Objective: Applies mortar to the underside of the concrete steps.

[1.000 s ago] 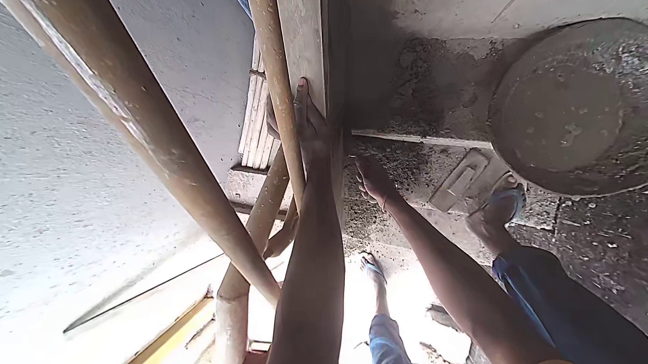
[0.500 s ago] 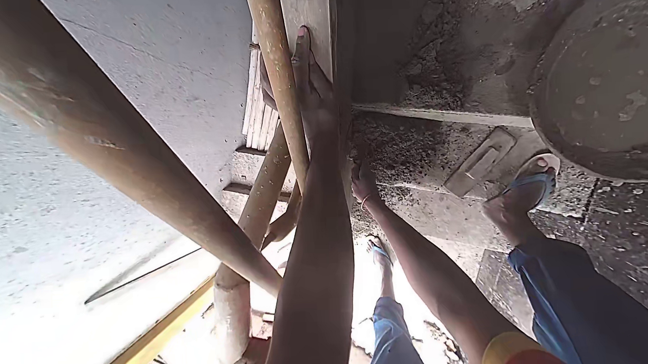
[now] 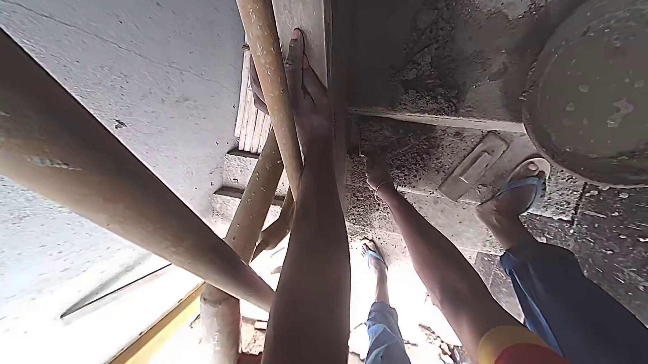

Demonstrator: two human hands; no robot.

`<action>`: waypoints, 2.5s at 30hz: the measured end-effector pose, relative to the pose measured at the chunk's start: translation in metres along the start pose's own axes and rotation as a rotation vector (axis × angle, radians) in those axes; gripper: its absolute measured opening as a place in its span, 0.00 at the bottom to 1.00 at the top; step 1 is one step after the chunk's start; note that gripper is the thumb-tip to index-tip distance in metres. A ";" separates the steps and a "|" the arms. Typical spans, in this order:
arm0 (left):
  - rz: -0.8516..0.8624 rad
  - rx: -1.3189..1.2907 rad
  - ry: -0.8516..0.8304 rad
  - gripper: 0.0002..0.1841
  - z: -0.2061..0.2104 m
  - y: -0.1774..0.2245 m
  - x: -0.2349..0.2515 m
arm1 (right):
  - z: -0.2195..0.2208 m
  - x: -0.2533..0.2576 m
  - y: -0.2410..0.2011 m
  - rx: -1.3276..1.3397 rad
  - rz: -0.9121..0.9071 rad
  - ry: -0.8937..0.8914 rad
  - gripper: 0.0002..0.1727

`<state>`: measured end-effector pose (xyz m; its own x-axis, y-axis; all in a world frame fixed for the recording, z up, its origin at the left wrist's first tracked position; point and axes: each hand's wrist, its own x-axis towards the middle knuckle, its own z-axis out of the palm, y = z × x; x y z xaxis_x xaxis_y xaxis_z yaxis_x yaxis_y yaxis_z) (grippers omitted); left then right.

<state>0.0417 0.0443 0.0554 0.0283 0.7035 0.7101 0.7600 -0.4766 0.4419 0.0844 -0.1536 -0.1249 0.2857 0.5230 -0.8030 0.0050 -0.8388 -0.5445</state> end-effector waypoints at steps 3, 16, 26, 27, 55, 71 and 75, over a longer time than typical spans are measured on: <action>-0.005 0.022 -0.013 0.17 -0.004 0.004 0.002 | 0.000 0.001 0.006 0.043 0.033 0.010 0.29; -0.022 -0.046 -0.026 0.16 -0.008 0.016 0.003 | -0.046 -0.014 0.055 0.124 0.046 0.069 0.27; -0.103 -0.011 -0.064 0.18 0.004 -0.004 0.000 | -0.005 -0.078 0.042 0.349 -0.015 -0.032 0.23; -0.089 -0.006 -0.054 0.18 0.004 -0.003 0.000 | 0.019 -0.084 0.043 0.337 -0.056 -0.046 0.21; -0.065 0.011 -0.056 0.18 -0.005 0.008 0.005 | 0.073 -0.078 0.128 0.139 -0.032 -0.218 0.26; -0.056 -0.006 -0.043 0.18 -0.004 0.009 0.003 | -0.014 -0.018 0.055 0.128 0.058 -0.005 0.23; -0.094 -0.029 -0.068 0.18 -0.002 0.004 0.001 | -0.018 -0.041 0.050 0.037 0.026 0.034 0.25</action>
<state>0.0432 0.0424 0.0591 0.0022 0.7794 0.6265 0.7420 -0.4213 0.5215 0.0902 -0.2197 -0.1153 0.3180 0.4953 -0.8085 -0.0380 -0.8454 -0.5328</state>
